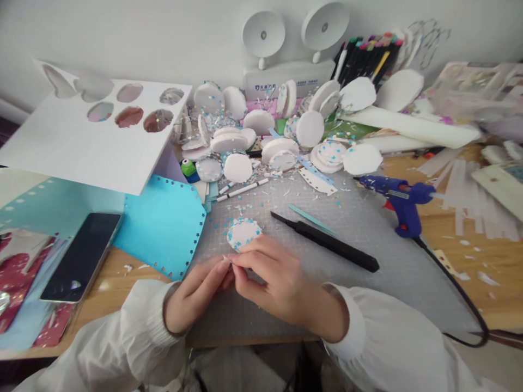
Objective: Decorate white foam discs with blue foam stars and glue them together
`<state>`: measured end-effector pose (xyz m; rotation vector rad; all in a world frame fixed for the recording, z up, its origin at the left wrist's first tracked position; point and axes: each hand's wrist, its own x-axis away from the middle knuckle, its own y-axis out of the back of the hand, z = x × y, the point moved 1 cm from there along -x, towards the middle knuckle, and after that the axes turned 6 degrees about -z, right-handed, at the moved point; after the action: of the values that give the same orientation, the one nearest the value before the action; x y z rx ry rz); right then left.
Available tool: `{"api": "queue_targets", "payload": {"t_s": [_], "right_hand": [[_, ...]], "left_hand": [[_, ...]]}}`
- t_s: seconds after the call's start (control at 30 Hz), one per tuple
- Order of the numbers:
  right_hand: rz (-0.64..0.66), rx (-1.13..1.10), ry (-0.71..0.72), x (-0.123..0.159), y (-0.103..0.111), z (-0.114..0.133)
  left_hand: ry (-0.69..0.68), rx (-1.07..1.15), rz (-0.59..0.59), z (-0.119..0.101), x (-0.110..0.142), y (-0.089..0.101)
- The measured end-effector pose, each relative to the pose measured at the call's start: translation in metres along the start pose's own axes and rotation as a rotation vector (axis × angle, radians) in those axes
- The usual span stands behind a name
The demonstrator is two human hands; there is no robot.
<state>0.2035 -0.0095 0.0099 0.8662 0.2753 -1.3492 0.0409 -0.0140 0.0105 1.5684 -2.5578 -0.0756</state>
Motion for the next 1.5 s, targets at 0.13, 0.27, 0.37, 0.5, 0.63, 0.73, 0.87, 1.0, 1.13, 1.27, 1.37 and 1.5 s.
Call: {"api": "queue_targets", "payload": {"t_s": [0.13,0.27,0.37,0.5,0.63,0.73,0.87,1.0,1.13,1.27,1.37,1.5], "right_hand": [[0.036,-0.041,-0.058,0.000,0.000,0.000],[0.045,-0.092,-0.114,0.000,-0.001,0.000],[0.036,-0.119,-0.154,0.002,-0.002,-0.001],[0.053,-0.165,-0.244,0.004,-0.004,-0.003],[0.043,-0.178,-0.262,0.002,-0.005,-0.004],[0.005,-0.120,-0.165,-0.001,-0.004,-0.003],[-0.007,-0.080,-0.095,-0.003,-0.004,0.000],[0.024,-0.056,-0.083,-0.003,-0.001,0.001],[0.079,-0.007,-0.065,-0.004,0.002,0.000],[0.264,-0.013,-0.056,-0.005,0.002,-0.001],[0.326,-0.037,-0.043,-0.005,0.001,-0.001],[0.327,-0.036,-0.025,-0.003,0.000,0.000]], "left_hand": [[-0.154,-0.120,0.035,0.003,0.000,0.000],[-0.215,-0.189,0.064,0.004,-0.001,0.001],[-0.232,-0.206,0.112,0.004,-0.001,0.002],[-0.222,-0.283,0.118,0.007,-0.001,0.003],[-0.203,-0.271,0.053,0.006,-0.001,0.005],[-0.147,-0.215,-0.017,0.004,-0.001,0.006],[-0.123,-0.191,-0.068,0.003,0.000,0.008],[-0.178,-0.235,-0.037,0.002,-0.001,0.011],[-0.183,-0.270,0.045,0.000,-0.003,0.017],[-0.215,-0.239,0.155,-0.003,-0.004,0.021],[-0.264,-0.251,0.208,-0.003,-0.004,0.021],[-0.364,-0.396,0.218,0.003,-0.005,0.020]]}}
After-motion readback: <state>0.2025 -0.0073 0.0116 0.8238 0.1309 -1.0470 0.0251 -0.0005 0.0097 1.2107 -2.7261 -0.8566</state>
